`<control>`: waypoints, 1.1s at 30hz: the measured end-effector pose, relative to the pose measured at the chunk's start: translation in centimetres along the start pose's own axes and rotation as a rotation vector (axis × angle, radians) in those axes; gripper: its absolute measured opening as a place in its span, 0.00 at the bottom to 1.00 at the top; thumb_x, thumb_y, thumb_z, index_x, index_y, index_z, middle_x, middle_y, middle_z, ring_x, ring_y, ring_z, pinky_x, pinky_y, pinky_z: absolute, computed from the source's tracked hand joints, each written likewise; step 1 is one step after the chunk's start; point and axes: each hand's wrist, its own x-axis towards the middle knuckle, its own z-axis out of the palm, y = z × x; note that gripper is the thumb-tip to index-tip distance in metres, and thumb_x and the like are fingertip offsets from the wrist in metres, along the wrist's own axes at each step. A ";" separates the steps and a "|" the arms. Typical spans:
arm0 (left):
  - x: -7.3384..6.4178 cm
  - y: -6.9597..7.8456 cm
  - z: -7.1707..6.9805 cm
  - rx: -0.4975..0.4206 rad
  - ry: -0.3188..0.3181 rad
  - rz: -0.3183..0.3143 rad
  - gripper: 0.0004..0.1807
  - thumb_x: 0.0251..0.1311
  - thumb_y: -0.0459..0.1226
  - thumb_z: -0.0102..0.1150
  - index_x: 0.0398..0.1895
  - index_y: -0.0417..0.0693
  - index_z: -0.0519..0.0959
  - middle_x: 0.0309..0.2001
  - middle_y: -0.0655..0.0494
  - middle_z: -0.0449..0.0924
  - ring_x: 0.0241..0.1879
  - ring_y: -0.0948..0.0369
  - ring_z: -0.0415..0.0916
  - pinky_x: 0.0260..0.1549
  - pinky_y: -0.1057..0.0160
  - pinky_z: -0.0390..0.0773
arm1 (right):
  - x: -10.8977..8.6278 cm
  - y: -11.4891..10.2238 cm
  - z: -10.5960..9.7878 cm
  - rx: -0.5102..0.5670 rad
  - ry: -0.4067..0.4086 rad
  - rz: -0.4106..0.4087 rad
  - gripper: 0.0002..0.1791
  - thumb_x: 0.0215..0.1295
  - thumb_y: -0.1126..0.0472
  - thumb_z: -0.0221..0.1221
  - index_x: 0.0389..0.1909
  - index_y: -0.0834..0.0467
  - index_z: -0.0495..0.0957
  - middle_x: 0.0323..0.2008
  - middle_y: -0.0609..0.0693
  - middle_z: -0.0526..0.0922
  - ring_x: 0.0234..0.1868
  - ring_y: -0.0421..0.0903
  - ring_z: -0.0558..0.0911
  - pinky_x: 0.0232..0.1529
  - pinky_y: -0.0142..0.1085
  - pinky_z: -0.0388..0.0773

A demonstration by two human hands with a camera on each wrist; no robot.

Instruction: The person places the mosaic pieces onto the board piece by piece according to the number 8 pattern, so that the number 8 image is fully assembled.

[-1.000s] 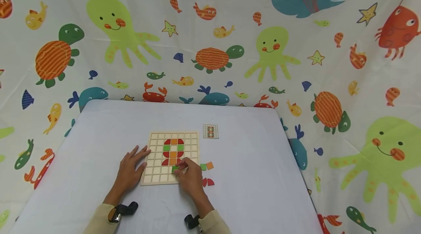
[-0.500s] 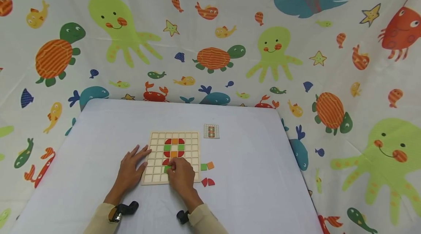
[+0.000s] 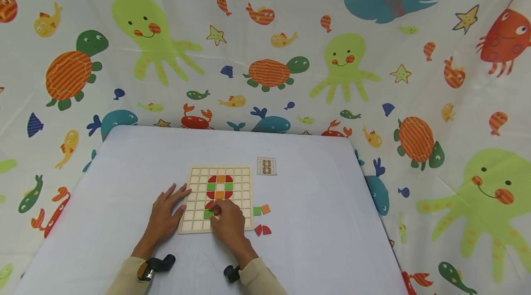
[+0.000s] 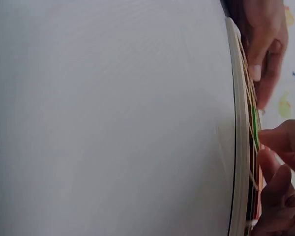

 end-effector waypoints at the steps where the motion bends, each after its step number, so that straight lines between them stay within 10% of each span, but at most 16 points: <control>1: 0.0 0.0 0.0 0.000 -0.003 -0.002 0.28 0.66 0.27 0.65 0.69 0.46 0.79 0.76 0.42 0.73 0.80 0.34 0.57 0.77 0.25 0.50 | -0.1 0.3 -0.3 0.027 0.007 -0.001 0.11 0.61 0.63 0.73 0.41 0.46 0.88 0.31 0.38 0.82 0.33 0.33 0.74 0.30 0.26 0.70; 10: -0.1 0.0 0.0 0.004 0.005 0.011 0.28 0.65 0.27 0.65 0.69 0.46 0.80 0.75 0.41 0.74 0.80 0.33 0.58 0.76 0.25 0.51 | -0.6 4.4 -5.2 0.048 0.178 0.097 0.15 0.56 0.68 0.73 0.41 0.47 0.88 0.33 0.44 0.86 0.32 0.39 0.78 0.31 0.32 0.71; 16: -0.1 -0.1 -0.2 0.002 0.002 0.007 0.27 0.66 0.27 0.64 0.69 0.46 0.79 0.76 0.42 0.73 0.80 0.34 0.57 0.76 0.25 0.50 | -0.7 6.9 -7.9 -0.024 0.095 0.162 0.20 0.56 0.68 0.75 0.49 0.48 0.89 0.38 0.47 0.81 0.35 0.41 0.75 0.31 0.31 0.70; 33: 0.0 -0.1 0.0 0.007 -0.015 -0.011 0.28 0.66 0.28 0.64 0.70 0.47 0.79 0.77 0.42 0.72 0.81 0.35 0.56 0.77 0.26 0.50 | -0.5 7.8 -8.6 -0.125 0.105 0.152 0.14 0.58 0.65 0.77 0.38 0.46 0.83 0.32 0.41 0.80 0.34 0.39 0.76 0.33 0.33 0.73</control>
